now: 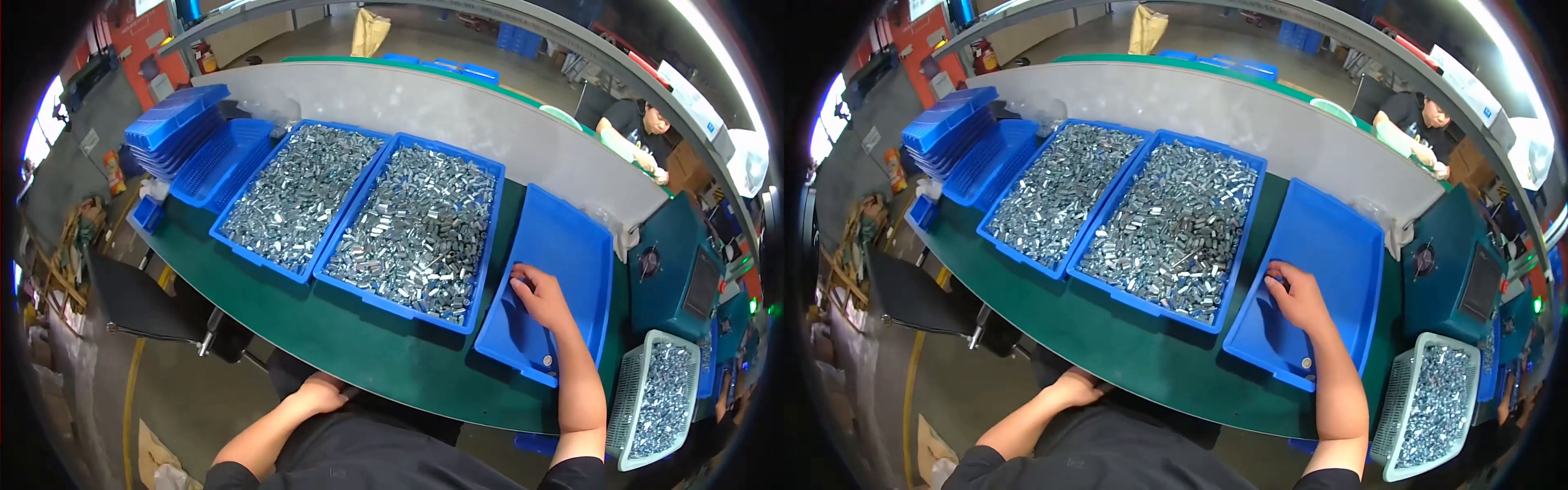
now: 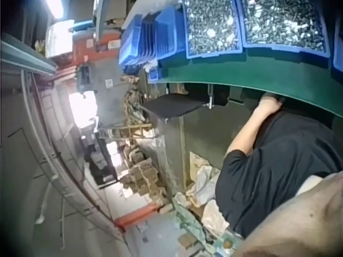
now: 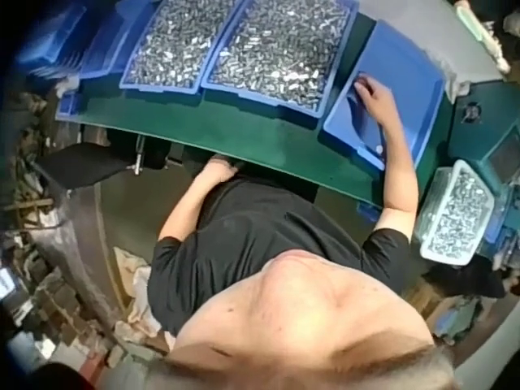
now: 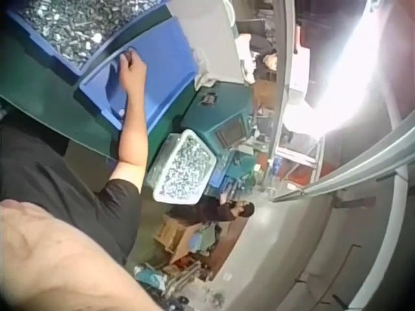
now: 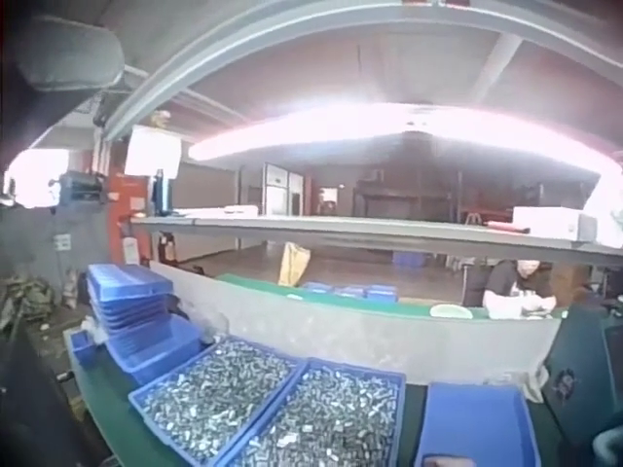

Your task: Sorting and inspecting small metal components at a factory workbench.

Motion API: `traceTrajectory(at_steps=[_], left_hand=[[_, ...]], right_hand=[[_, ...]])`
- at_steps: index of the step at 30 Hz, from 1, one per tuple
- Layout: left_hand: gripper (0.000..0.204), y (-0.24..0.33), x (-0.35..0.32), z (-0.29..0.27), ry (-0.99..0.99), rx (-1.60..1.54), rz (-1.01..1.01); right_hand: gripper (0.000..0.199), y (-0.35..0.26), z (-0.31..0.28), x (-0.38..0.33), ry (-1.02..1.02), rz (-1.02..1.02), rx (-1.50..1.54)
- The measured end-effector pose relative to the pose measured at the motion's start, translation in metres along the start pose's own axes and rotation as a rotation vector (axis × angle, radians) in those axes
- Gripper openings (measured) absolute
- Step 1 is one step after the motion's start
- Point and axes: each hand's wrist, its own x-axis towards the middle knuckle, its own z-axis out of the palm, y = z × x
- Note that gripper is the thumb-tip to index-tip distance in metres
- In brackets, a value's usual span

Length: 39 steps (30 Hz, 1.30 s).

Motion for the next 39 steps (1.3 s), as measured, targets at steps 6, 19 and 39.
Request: traceTrajectory(at_steps=[6,19,39], left_hand=[[0.028,0.071,-0.041,-0.064,0.140,-0.301,0.252],[0.013,0.082,0.133,-0.232,0.441,-0.118,0.575],[0.026,0.057,0.214,-0.215,0.396,0.078,0.571]], right_hand=[[0.030,-0.006,0.006,0.000,0.102,-0.005,0.042],[0.034,-0.054,0.016,0.015,0.293,-0.124,-0.119],[0.009,-0.114,0.079,0.084,-0.106,0.169,0.088]])
